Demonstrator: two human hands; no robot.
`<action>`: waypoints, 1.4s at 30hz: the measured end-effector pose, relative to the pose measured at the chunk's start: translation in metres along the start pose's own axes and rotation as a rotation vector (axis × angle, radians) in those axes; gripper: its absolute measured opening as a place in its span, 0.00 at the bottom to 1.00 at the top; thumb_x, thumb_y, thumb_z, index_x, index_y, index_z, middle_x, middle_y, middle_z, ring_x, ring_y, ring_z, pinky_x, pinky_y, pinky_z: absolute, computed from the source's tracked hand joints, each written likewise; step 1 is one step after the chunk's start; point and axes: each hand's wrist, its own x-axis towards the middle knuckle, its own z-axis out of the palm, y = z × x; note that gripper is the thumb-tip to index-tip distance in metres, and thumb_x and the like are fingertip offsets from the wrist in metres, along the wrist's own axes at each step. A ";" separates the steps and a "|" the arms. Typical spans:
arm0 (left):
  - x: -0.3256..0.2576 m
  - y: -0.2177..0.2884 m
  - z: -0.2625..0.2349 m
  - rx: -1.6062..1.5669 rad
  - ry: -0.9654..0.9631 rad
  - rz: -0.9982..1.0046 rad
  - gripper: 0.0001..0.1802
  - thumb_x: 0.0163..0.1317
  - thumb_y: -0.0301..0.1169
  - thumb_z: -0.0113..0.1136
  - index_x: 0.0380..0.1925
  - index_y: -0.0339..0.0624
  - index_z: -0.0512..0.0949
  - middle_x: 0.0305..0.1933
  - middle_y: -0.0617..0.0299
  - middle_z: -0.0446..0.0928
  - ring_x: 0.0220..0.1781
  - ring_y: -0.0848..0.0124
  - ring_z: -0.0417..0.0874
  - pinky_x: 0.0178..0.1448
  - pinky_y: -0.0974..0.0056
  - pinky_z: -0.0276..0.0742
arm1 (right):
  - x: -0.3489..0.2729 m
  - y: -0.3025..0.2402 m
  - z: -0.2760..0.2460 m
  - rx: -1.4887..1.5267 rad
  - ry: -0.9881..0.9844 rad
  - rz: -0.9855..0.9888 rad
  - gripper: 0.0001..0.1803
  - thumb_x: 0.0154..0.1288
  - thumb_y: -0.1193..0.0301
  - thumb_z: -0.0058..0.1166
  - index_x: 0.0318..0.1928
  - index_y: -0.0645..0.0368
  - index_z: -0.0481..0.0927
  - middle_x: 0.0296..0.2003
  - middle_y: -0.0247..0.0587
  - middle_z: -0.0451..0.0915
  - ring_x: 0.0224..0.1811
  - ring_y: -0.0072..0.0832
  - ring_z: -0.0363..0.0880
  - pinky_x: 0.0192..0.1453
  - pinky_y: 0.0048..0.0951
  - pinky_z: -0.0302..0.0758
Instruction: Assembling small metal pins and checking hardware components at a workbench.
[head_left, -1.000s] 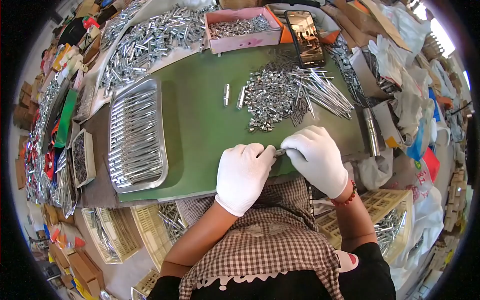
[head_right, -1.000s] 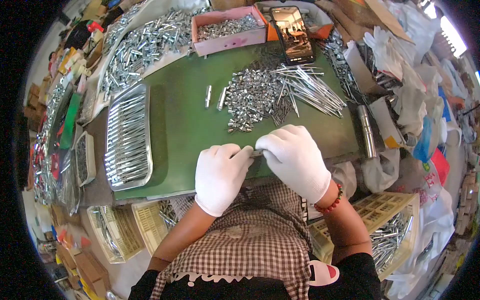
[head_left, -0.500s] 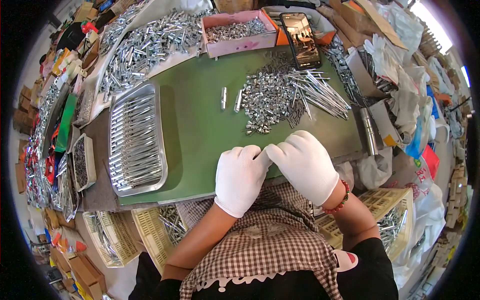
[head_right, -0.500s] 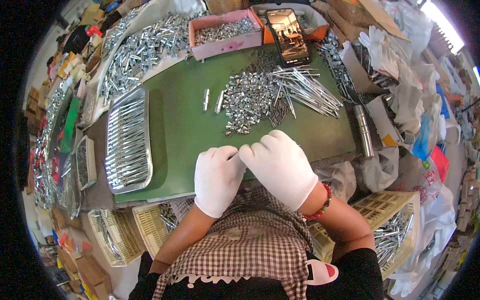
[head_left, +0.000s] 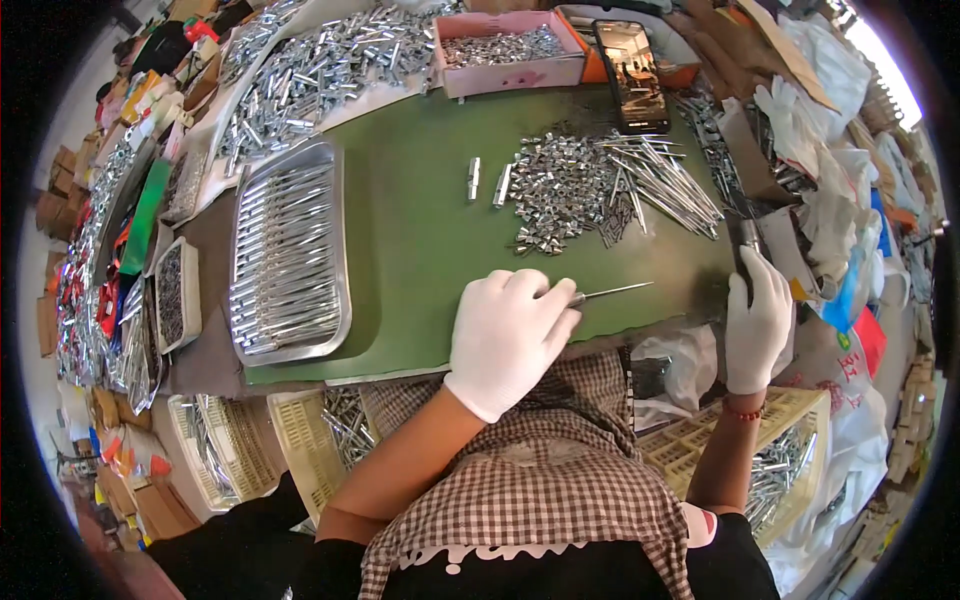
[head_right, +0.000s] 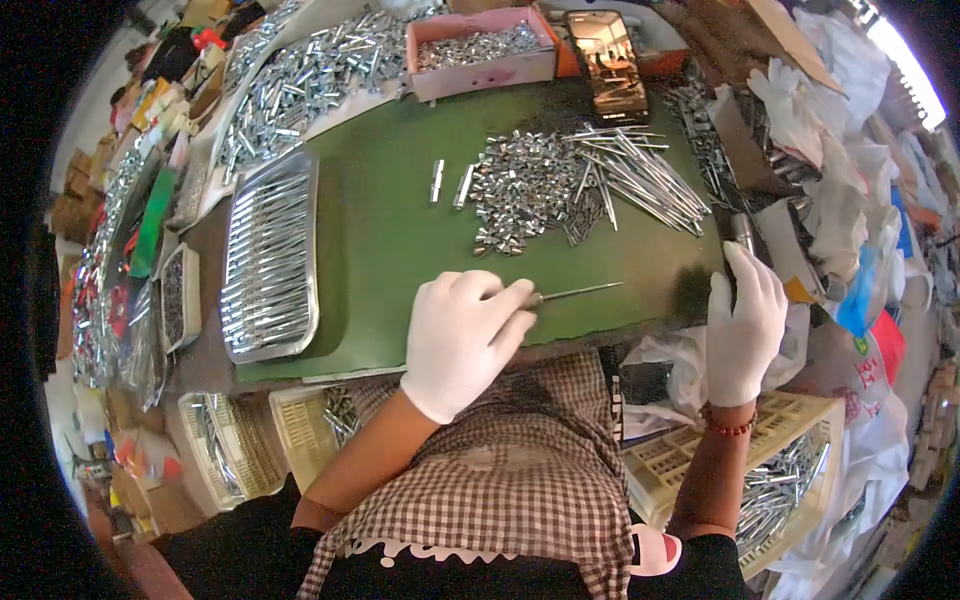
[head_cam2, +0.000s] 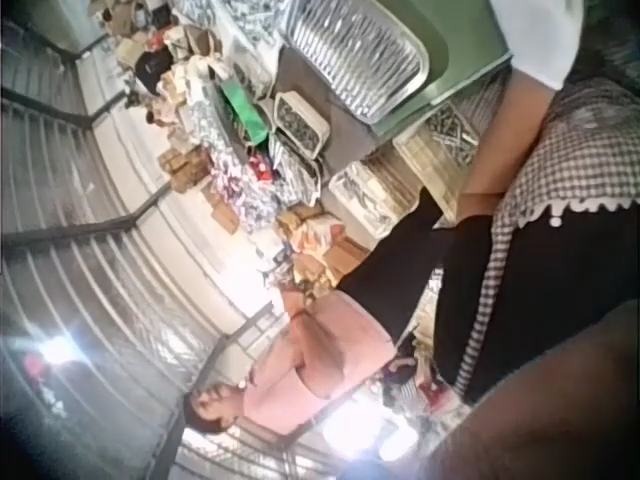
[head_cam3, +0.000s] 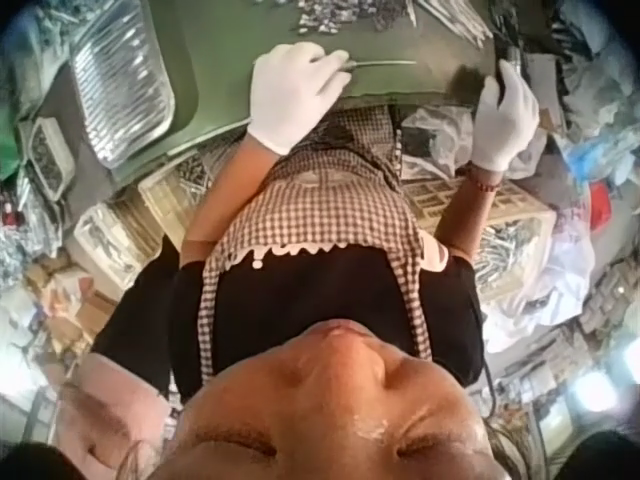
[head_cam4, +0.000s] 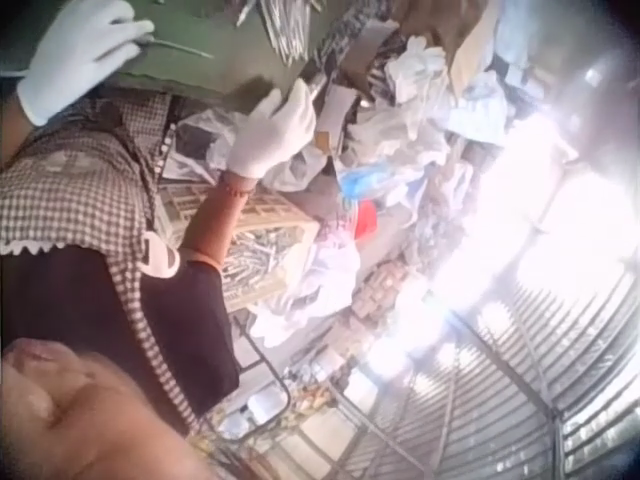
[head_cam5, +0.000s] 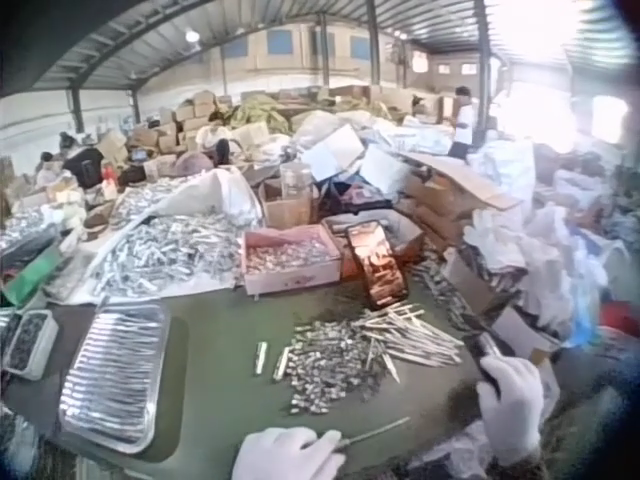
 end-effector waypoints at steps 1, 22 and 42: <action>0.000 0.001 -0.002 -0.004 -0.032 0.014 0.12 0.56 0.34 0.72 0.41 0.48 0.86 0.32 0.64 0.77 0.36 0.61 0.80 0.39 0.54 0.74 | -0.002 -0.004 0.001 0.030 -0.005 -0.012 0.17 0.66 0.77 0.62 0.55 0.59 0.85 0.54 0.45 0.86 0.58 0.44 0.82 0.66 0.42 0.75; -0.054 -0.173 -0.196 0.415 0.011 -0.467 0.12 0.68 0.34 0.60 0.44 0.41 0.86 0.48 0.53 0.83 0.53 0.54 0.84 0.57 0.55 0.79 | -0.014 -0.093 0.056 0.399 -0.113 -0.241 0.11 0.67 0.78 0.60 0.49 0.60 0.85 0.51 0.44 0.86 0.56 0.45 0.81 0.64 0.44 0.74; -0.065 -0.173 -0.178 0.491 0.130 -0.556 0.20 0.70 0.37 0.61 0.55 0.36 0.81 0.61 0.48 0.80 0.64 0.50 0.80 0.68 0.52 0.76 | -0.012 -0.103 0.051 0.364 -0.106 -0.269 0.08 0.62 0.75 0.63 0.43 0.56 0.86 0.45 0.39 0.87 0.52 0.42 0.82 0.61 0.42 0.74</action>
